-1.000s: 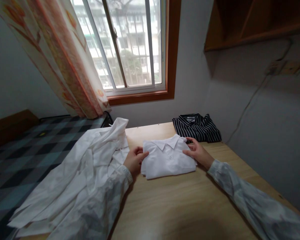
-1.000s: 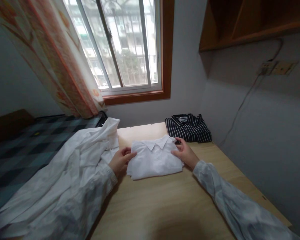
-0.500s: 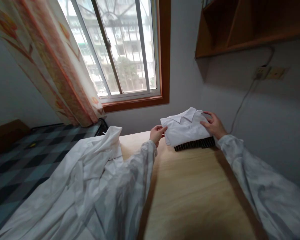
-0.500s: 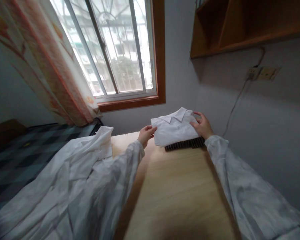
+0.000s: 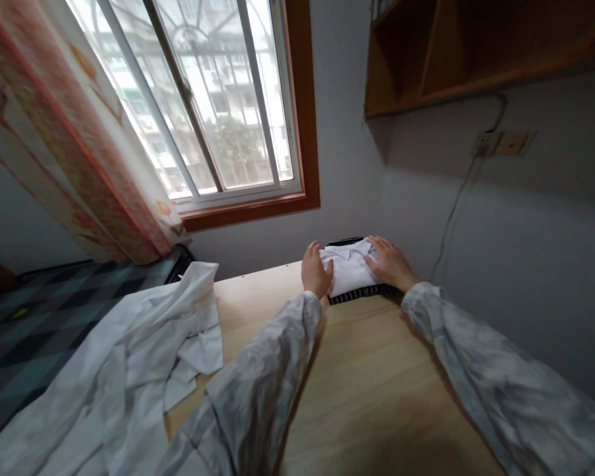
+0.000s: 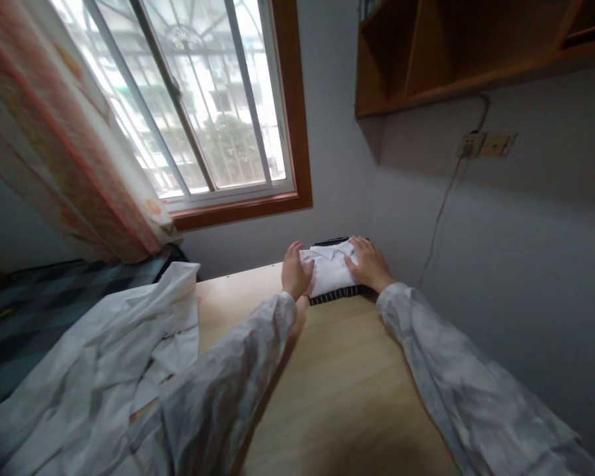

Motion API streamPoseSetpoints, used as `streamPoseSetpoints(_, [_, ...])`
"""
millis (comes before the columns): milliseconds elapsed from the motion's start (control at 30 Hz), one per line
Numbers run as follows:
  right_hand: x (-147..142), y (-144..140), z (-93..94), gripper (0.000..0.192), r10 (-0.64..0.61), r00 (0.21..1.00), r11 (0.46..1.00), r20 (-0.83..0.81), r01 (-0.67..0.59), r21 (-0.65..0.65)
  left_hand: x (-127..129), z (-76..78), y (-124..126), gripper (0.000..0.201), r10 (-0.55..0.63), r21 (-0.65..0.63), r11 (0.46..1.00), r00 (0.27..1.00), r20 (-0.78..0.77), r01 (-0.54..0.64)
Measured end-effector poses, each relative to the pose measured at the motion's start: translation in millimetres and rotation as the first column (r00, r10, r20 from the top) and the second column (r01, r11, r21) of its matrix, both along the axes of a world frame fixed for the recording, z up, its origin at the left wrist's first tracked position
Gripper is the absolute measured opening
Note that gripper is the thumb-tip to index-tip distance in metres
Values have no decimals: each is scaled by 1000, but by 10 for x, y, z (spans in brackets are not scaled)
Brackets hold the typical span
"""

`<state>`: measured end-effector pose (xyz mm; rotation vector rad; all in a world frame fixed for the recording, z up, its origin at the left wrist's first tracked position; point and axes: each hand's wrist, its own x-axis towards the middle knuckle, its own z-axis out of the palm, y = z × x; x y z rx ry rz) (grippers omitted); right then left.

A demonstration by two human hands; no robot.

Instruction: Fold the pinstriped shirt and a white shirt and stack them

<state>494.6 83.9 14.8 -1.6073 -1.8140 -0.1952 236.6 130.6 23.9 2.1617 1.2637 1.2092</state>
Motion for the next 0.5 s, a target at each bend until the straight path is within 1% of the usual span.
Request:
streamPoseSetpoints(33, [-85,35,19,63,63,997,998,33,-63,-15,60,-7,-10,61,-90,98,990,988,-127,103])
streamPoseSetpoints(67, [-156,72,19,63,117,991,992,60,-114,-44,122,-29,-15,63,-167,135,970,956,-239,203])
streamPoseSetpoints(100, [-208,106,-1,63,153,985,986,76,-148,-78,180,-64,-14,64,-219,130,953,917,-334,275])
streamPoseSetpoints(133, [-237,136,-41,63,171,982,980,81,-161,-116,227,-110,-5,65,-245,95,947,880,-406,307])
streamPoseSetpoints(200, [-224,176,-161,66,154,986,970,61,-139,-198,281,-211,33,68,-257,-13,958,832,-493,288])
streamPoseSetpoints(267, [-132,189,-300,71,104,994,958,23,-94,-270,281,-295,85,73,-258,-103,965,810,-526,240])
streamPoseSetpoints(300, [-70,187,-364,73,83,996,952,5,-78,-294,269,-324,110,75,-261,-127,965,805,-533,229])
streamPoseSetpoints(400, [110,171,-494,75,63,997,947,-33,-70,-312,229,-360,156,79,-251,-125,968,807,-535,218])
streamPoseSetpoints(500, [215,156,-533,75,53,998,939,-39,-63,-339,203,-358,159,83,-199,-112,980,818,-539,165])
